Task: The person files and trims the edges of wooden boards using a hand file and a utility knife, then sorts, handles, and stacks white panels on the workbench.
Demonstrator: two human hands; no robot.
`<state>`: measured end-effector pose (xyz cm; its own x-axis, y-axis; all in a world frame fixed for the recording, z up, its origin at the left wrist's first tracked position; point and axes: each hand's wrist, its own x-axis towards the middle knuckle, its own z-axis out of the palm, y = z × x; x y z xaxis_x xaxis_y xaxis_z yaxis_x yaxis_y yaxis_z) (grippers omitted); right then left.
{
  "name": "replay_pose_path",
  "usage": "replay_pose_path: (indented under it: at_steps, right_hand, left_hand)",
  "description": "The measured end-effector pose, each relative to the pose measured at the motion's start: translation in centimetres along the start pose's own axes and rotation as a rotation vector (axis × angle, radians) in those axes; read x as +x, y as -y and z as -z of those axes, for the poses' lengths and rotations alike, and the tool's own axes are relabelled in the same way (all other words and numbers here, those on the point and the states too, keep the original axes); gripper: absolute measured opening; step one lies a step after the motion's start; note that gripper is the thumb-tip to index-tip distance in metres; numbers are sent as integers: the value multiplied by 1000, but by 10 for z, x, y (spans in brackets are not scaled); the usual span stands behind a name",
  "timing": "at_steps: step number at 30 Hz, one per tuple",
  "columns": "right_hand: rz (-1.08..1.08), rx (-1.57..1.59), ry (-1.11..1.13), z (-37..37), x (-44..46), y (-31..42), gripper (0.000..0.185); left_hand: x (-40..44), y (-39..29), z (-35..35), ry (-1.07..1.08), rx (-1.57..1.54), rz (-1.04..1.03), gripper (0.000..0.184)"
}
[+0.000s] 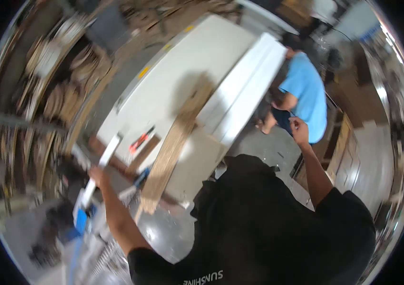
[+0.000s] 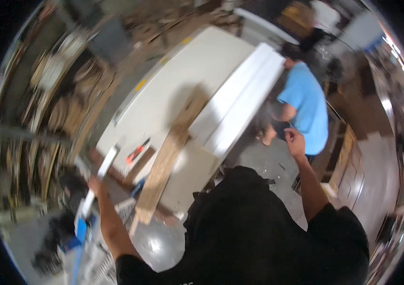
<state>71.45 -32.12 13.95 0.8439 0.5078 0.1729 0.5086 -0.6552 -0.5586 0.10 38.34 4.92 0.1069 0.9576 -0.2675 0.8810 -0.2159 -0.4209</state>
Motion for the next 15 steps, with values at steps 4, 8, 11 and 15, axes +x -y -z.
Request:
replay_pose_path:
  at_steps: [4,8,11,15]
  right_hand:
    - [-214,-123,-54,47,-61,19,16]
    - [-339,-118,-115,47,-100,0,23]
    - [-339,-70,-145,23,-105,-10,21]
    - [-164,28,-172,-24,-50,20,22]
  left_hand:
    - [42,18,-35,72,-36,-111,54]
    - [38,14,18,10,-226,-189,67]
    - [24,-12,100,-206,-232,-184,64]
    - [-11,-14,223,-791,-312,-358,51]
